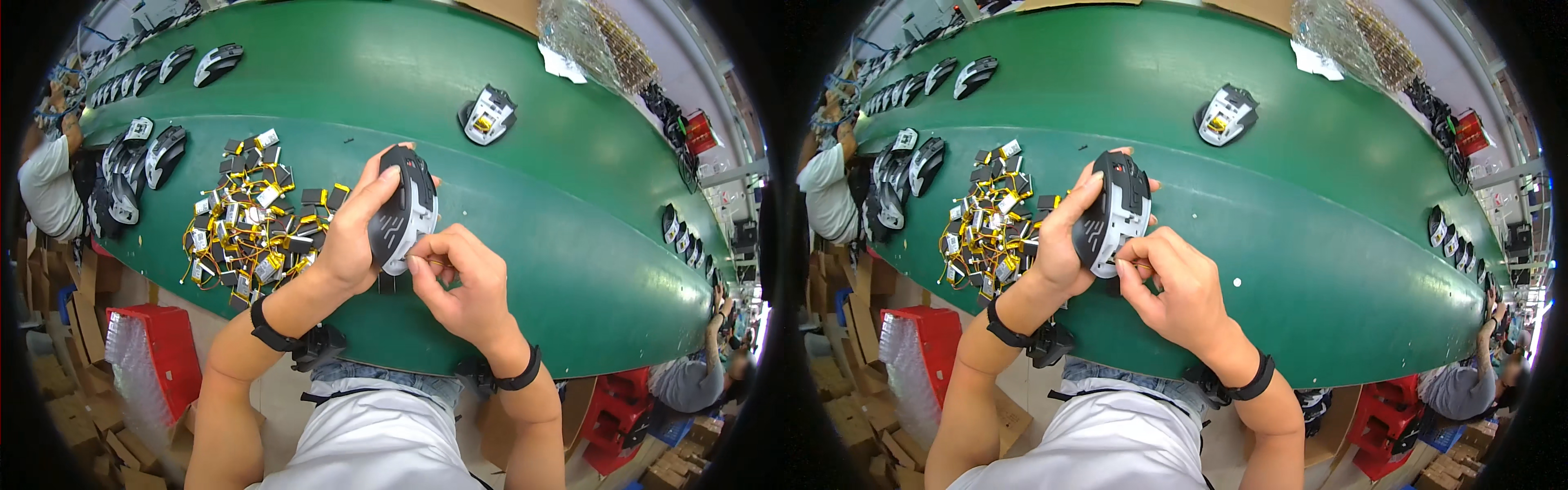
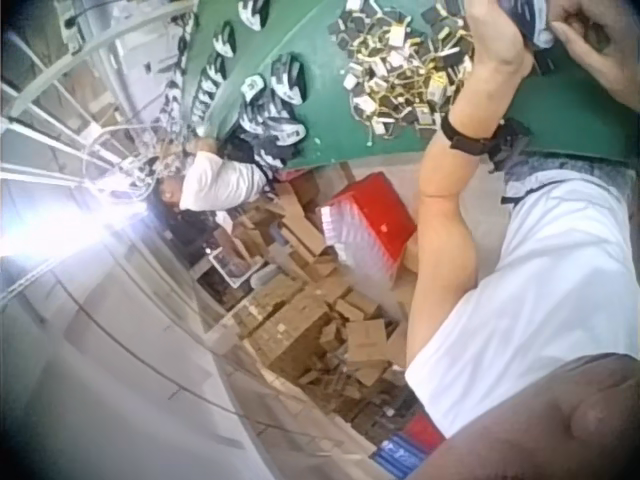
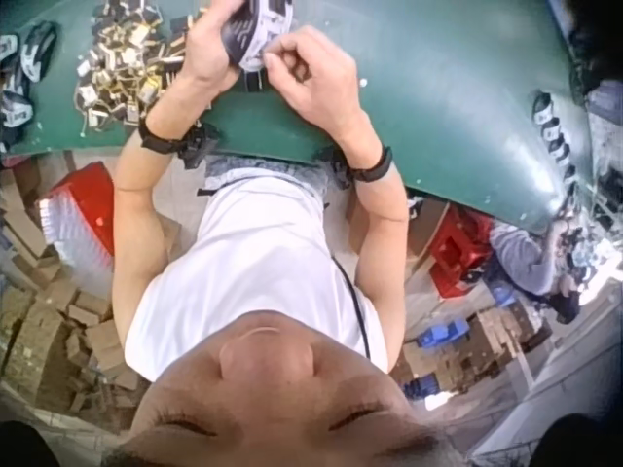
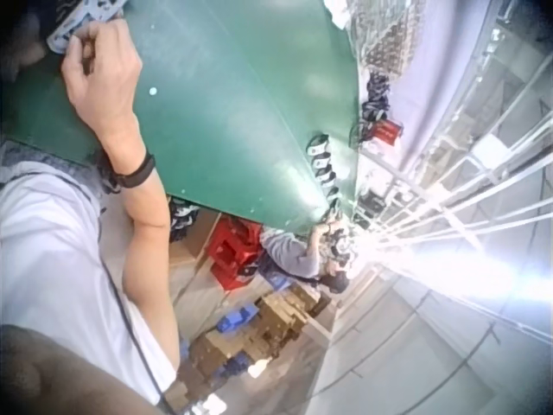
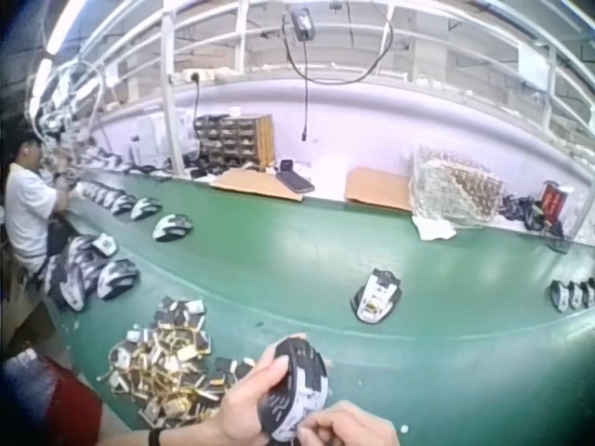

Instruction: The person assembles small electronic devices by inserting batteries into the bottom compartments of handheld units. They pick up a device, slide a battery into the slot, and place the finished unit on the green table. This process is repeated for multiple units throughout the clip.

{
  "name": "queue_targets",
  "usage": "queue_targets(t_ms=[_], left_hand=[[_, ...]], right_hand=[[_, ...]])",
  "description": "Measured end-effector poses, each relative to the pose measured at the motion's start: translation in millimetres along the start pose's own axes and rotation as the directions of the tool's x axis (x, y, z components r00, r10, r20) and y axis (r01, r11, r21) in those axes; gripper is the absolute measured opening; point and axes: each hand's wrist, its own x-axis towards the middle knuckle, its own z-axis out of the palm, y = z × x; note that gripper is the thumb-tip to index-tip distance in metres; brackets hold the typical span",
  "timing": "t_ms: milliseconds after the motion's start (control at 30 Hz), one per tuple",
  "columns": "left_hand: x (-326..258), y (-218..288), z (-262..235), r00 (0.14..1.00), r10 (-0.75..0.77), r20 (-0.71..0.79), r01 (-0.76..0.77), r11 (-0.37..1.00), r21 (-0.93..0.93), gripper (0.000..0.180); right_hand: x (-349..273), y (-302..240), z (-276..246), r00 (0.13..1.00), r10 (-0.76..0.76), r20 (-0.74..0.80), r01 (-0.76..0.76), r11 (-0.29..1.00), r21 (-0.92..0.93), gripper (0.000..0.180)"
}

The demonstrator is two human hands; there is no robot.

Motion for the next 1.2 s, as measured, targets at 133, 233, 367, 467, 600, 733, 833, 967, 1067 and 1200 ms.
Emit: queue_targets(t_ms=[133, 233, 367, 467, 600, 733, 833, 967, 1067, 1200], left_hand=[[0, -1, 1, 1.000, 0.004, -0.025, -0.004, 1.000, -0.024, 0.047], [-2, -3, -3, 0.999, 0.022, -0.037, -0.024, 0.998, -0.053, 0.047], [-3, 1, -1, 0.996, 0.034, -0.085, -0.046, 0.989, -0.143, 0.046], [-5, -5, 2, 0.991, 0.066, -0.115, -0.079, 0.990, -0.119, 0.046], [-3, -8, 7, 0.987, 0.126, -0.101, -0.135, 0.987, -0.087, 0.047], [3, 2, -4, 0.985, 0.152, 0.084, -0.139, 0.980, -0.141, 0.055], [-1, 10, 7, 0.948, 0.289, 0.132, -0.280, 0.957, -0.077, 0.058], [-2, 12, 13, 0.918, 0.352, 0.182, -0.357, 0.934, -0.005, 0.064], [-4, 8, 11, 0.887, 0.386, 0.252, -0.415, 0.907, 0.072, 0.070], [-4, 11, 16, 0.877, 0.401, 0.264, -0.449, 0.881, 0.151, 0.078]], right_hand=[[-3, 4, 6, 0.985, -0.161, -0.064, 0.145, 0.968, -0.207, 0.020], [-4, 2, 10, 0.968, -0.244, -0.061, 0.222, 0.944, -0.243, 0.023], [-7, -3, 17, 0.986, -0.157, -0.058, 0.151, 0.984, -0.095, 0.023], [-9, -1, 19, 0.991, -0.116, -0.064, 0.111, 0.990, -0.085, 0.022], [-8, 4, 19, 0.989, -0.128, -0.073, 0.124, 0.990, -0.064, 0.020], [-3, 5, 14, 0.984, -0.126, -0.123, 0.127, 0.992, -0.002, 0.017], [-6, -3, 9, 0.979, 0.043, -0.202, -0.010, 0.987, 0.163, 0.027], [-1, -8, 1, 0.885, 0.449, 0.123, -0.423, 0.666, 0.614, 0.027], [-5, -1, -3, 0.788, 0.431, 0.438, -0.602, 0.398, 0.692, 0.024], [-4, -4, 1, 0.770, 0.448, 0.455, -0.593, 0.238, 0.769, 0.017]])
